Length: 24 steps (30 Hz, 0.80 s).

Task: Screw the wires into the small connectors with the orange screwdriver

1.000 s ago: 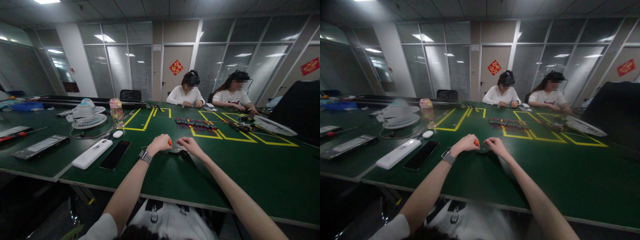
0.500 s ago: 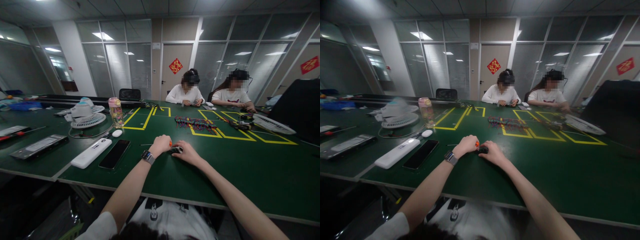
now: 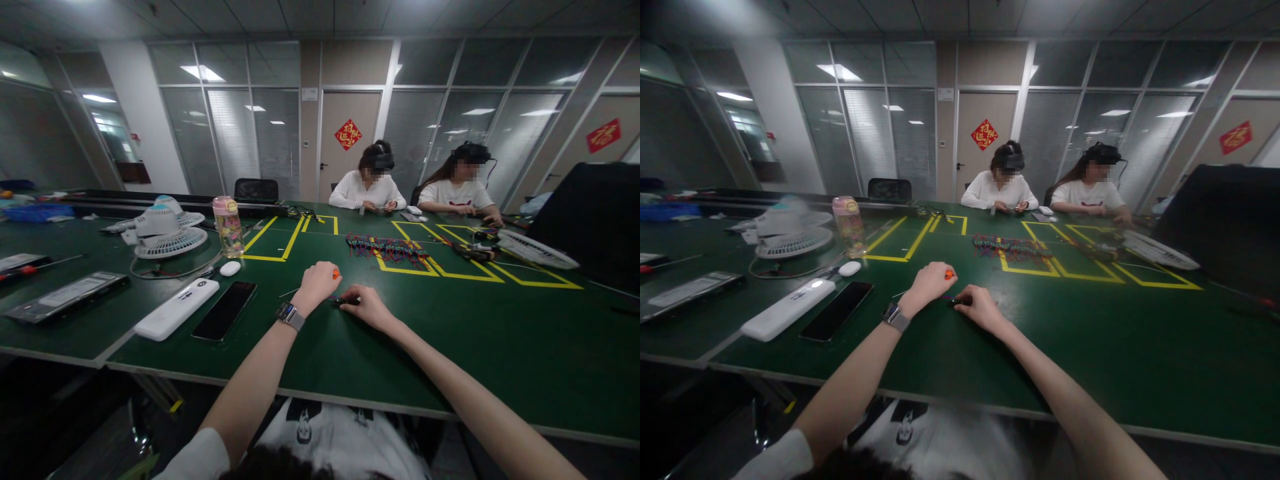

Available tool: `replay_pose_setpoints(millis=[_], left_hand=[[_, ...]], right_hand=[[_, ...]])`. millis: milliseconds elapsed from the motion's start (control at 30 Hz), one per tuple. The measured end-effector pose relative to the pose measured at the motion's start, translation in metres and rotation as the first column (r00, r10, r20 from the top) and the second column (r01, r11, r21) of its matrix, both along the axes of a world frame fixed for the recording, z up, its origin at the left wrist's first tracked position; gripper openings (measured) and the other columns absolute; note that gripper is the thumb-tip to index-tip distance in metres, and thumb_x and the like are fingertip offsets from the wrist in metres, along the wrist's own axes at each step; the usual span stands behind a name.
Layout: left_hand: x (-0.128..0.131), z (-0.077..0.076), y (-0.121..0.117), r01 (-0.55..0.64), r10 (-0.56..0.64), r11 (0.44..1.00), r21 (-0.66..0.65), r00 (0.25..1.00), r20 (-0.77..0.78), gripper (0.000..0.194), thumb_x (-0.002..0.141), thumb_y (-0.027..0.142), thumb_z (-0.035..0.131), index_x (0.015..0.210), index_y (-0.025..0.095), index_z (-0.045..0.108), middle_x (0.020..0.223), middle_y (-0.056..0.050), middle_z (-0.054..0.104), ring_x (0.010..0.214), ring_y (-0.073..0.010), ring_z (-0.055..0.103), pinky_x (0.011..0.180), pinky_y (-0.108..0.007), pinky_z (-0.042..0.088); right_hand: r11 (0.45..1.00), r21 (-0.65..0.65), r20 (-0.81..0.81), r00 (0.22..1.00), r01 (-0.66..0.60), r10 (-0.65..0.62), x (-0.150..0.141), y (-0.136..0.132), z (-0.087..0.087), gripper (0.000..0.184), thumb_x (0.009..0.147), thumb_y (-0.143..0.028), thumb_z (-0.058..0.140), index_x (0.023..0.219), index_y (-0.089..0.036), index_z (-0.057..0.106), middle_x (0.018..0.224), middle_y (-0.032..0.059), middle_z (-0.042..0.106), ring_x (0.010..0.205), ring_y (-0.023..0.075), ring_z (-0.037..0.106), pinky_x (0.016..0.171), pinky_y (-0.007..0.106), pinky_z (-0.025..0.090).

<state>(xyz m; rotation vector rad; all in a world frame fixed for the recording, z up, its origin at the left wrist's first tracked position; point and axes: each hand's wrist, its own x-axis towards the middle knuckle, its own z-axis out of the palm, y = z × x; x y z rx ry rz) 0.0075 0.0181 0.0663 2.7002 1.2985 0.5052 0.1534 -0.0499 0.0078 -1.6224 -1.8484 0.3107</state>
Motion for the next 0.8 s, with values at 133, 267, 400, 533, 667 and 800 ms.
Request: replay_pose_setpoints(millis=[133, 267, 400, 533, 667, 800], left_hand=[[0.0, 0.002, -0.002, -0.007, 0.007, 1.0, 0.013, 1.0, 0.029, 0.024, 0.087, 0.033, 0.05, 0.1, 0.024, 0.068, 0.101, -0.007, 0.069, 0.093, -0.0215, 0.066, 0.08, -0.028, 0.049], [-0.003, 0.005, -0.004, 0.013, -0.013, 1.0, 0.019, 0.999, 0.044, 0.024, 0.087, 0.032, 0.049, 0.099, 0.024, 0.068, 0.101, -0.007, 0.069, 0.09, -0.0215, 0.066, 0.079, -0.029, 0.049], [-0.004, 0.008, -0.006, 0.031, -0.03, 0.999, -0.019, 0.998, 0.053, 0.026, 0.088, 0.033, 0.049, 0.101, 0.022, 0.068, 0.1, -0.007, 0.069, 0.09, -0.0196, 0.066, 0.079, -0.026, 0.048], [-0.001, 0.008, -0.009, 0.059, -0.059, 0.998, -0.032, 0.998, 0.02, 0.027, 0.088, 0.035, 0.048, 0.1, 0.022, 0.068, 0.1, -0.008, 0.069, 0.091, -0.0199, 0.066, 0.077, -0.025, 0.049], [0.002, 0.006, -0.011, 0.066, -0.066, 0.998, -0.007, 0.998, 0.0, 0.025, 0.088, 0.034, 0.049, 0.098, 0.022, 0.068, 0.099, -0.008, 0.069, 0.09, -0.0204, 0.066, 0.079, -0.027, 0.049], [0.002, 0.006, -0.013, 0.085, -0.085, 0.996, -0.01, 0.996, 0.003, 0.026, 0.088, 0.035, 0.048, 0.099, 0.022, 0.068, 0.1, -0.008, 0.069, 0.09, -0.0196, 0.066, 0.078, -0.027, 0.049]], right_hand=[[1.0, -0.014, 0.036, 0.999, 0.014, -0.013, 0.011, -0.004, 0.002, 0.015, 0.07, -0.02, 0.069, 0.085, -0.016, 0.073, 0.082, 0.0046, 0.07, 0.074, 0.0171, 0.064, 0.069, 0.027, 0.05], [0.99, -0.028, 0.055, 0.989, 0.138, -0.137, 0.05, -0.02, 0.004, 0.016, 0.071, -0.024, 0.068, 0.083, -0.015, 0.073, 0.08, 0.0069, 0.071, 0.073, 0.0194, 0.065, 0.066, 0.028, 0.05], [0.941, -0.01, 0.018, 0.941, 0.338, -0.338, 0.112, -0.056, -0.001, 0.02, 0.071, -0.028, 0.066, 0.085, -0.015, 0.072, 0.084, 0.0096, 0.072, 0.077, 0.0223, 0.067, 0.07, 0.031, 0.051], [0.819, -0.019, -0.002, 0.819, 0.573, -0.573, 0.186, -0.107, -0.01, 0.023, 0.069, -0.032, 0.067, 0.084, -0.017, 0.073, 0.085, 0.0127, 0.073, 0.078, 0.0239, 0.068, 0.07, 0.03, 0.051], [0.626, -0.053, 0.037, 0.628, 0.778, -0.778, 0.263, -0.154, -0.013, 0.028, 0.067, -0.037, 0.065, 0.084, -0.016, 0.073, 0.084, 0.0115, 0.073, 0.081, 0.0294, 0.068, 0.07, 0.035, 0.052], [0.446, -0.106, 0.091, 0.455, 0.889, -0.886, 0.322, -0.179, -0.013, 0.033, 0.07, -0.042, 0.061, 0.088, -0.016, 0.073, 0.089, 0.0138, 0.072, 0.083, 0.032, 0.067, 0.066, 0.037, 0.053]])
